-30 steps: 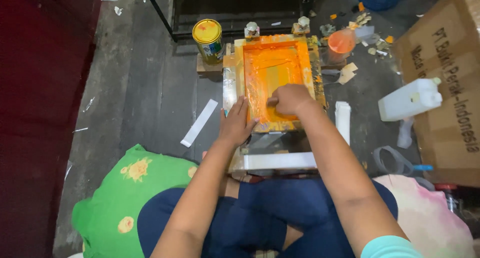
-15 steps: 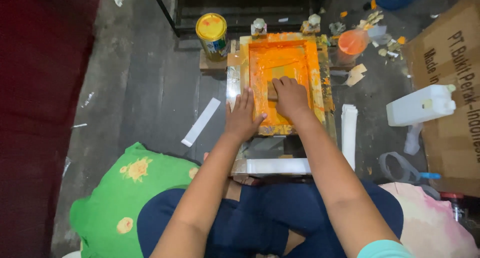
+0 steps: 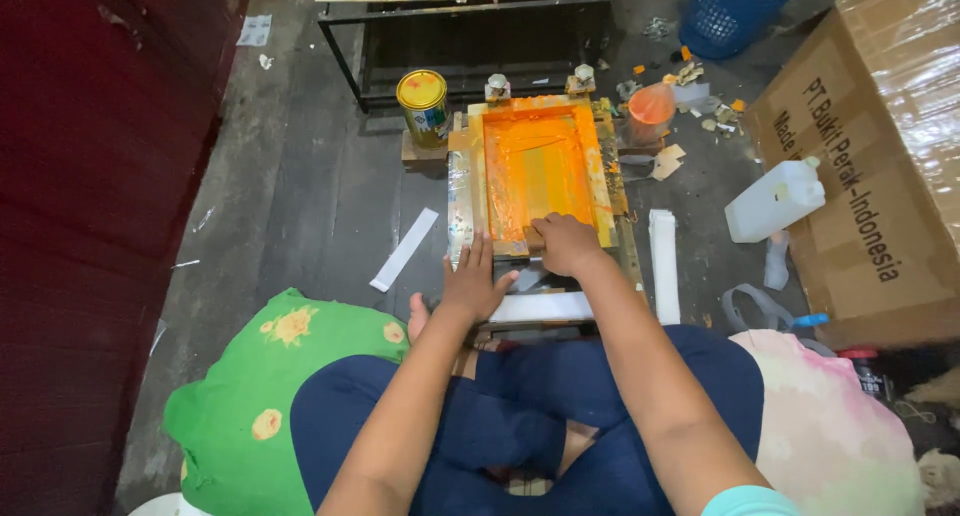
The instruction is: The person sits on the floor and uses a squeegee to spread orange ink across a screen printing frame. They then lift the frame to reveal a printed white strip, which they inspect and fold.
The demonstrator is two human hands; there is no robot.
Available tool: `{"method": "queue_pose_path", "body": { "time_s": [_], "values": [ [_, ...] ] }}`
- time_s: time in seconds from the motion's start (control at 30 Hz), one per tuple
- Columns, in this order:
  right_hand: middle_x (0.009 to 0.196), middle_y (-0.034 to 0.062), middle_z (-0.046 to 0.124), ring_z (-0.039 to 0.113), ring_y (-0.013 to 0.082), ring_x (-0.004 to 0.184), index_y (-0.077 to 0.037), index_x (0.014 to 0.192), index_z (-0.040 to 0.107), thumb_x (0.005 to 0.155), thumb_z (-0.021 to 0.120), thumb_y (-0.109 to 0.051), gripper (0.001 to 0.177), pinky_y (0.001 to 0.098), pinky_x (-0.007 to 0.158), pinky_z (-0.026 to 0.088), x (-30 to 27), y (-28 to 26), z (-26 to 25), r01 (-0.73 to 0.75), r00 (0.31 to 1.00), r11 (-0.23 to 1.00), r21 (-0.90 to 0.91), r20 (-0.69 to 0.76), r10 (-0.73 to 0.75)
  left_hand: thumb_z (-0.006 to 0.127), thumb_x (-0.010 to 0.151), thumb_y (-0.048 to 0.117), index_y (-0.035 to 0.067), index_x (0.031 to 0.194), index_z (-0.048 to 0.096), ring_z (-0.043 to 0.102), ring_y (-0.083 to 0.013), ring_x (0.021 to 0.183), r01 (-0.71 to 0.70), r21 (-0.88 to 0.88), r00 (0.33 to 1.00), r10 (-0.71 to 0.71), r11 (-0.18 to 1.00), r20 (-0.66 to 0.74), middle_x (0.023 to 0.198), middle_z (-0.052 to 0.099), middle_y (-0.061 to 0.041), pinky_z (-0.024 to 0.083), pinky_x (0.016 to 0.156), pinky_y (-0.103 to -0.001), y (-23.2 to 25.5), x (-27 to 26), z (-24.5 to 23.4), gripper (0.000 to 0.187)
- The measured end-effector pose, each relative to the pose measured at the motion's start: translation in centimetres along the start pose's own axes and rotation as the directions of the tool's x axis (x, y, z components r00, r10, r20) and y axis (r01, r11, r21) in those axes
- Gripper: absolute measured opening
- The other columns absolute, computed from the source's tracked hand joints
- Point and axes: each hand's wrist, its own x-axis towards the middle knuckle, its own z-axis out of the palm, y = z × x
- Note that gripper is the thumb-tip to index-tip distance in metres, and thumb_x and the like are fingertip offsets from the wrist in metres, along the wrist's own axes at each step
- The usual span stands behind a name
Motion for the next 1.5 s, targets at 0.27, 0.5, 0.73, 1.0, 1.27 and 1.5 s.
{"method": "queue_pose_path", "body": {
  "time_s": [0.27,0.5,0.73,1.0,1.27,1.5],
  "values": [
    [0.162,0.0189,0.031,0.020,0.0359,0.154,-0.009,0.162,0.029,0.087,0.065,-0.008,0.083,0.0560,0.120,0.028,-0.1,0.6,2.8,0.023,0.999,0.999,-0.041,-0.046,-0.025,0.019,0.100,0.072,0.009,0.165,0.007,0.017,-0.0300,0.158,-0.003,0.000,1.000,0.003,1.000,-0.005,0.174,0.002,-0.009,0.008,0.126,-0.061,0.6,-0.3,-0.8,0.092],
    [0.148,0.0159,0.049,0.040,0.0347,0.143,-0.011,0.157,0.041,0.088,0.058,-0.016,0.071,0.0537,0.110,0.044,2.0,1.6,1.6,0.009,0.997,0.999,-0.033,0.083,-0.007,0.024,0.102,0.069,0.008,0.165,0.009,0.018,-0.0306,0.157,-0.006,-0.092,0.999,0.002,0.996,-0.046,0.173,0.005,-0.010,0.006,0.126,-0.061,0.3,2.0,-2.4,0.089],
    [0.131,0.0200,0.069,0.060,0.0398,0.130,-0.011,0.131,0.070,0.085,0.047,-0.011,0.051,0.0533,0.106,0.049,4.9,0.0,-7.4,0.059,0.955,0.997,-0.046,0.295,-0.043,0.020,0.100,0.074,0.009,0.164,0.011,0.019,-0.0306,0.157,-0.015,-0.066,0.998,0.010,0.998,-0.064,0.173,0.006,-0.009,0.008,0.127,-0.061,-0.8,7.5,-4.1,0.092],
    [0.119,0.0130,0.066,0.064,0.0349,0.114,-0.010,0.136,0.063,0.078,0.062,-0.017,0.059,0.0532,0.089,0.056,11.1,2.1,-4.6,-0.002,1.000,0.991,-0.136,-0.004,0.001,0.022,0.100,0.072,0.010,0.165,0.014,0.021,-0.0305,0.157,-0.030,-0.109,0.993,0.017,0.994,-0.117,0.173,0.009,-0.010,0.010,0.125,-0.062,-0.8,10.3,-5.5,0.090],
    [0.136,0.0124,0.056,0.052,0.0368,0.130,-0.010,0.151,0.049,0.081,0.071,-0.016,0.074,0.0553,0.101,0.051,9.3,2.5,-1.4,-0.019,0.999,0.995,-0.099,-0.046,0.015,0.020,0.102,0.069,0.014,0.166,0.008,0.020,-0.0301,0.157,-0.008,-0.065,0.996,0.002,0.998,-0.091,0.174,0.003,-0.005,0.013,0.124,-0.064,-0.8,9.8,-5.3,0.085],
    [0.127,0.0145,0.068,0.064,0.0362,0.122,-0.009,0.139,0.063,0.084,0.066,-0.013,0.054,0.0519,0.099,0.054,3.7,1.7,-0.2,0.038,0.988,0.992,-0.121,0.153,-0.020,0.036,0.104,0.056,0.013,0.164,0.017,0.023,-0.0319,0.155,-0.027,-0.025,0.997,0.026,0.999,-0.075,0.173,0.011,-0.006,0.013,0.125,-0.062,-0.7,2.3,-3.1,0.077]
  ]
}}
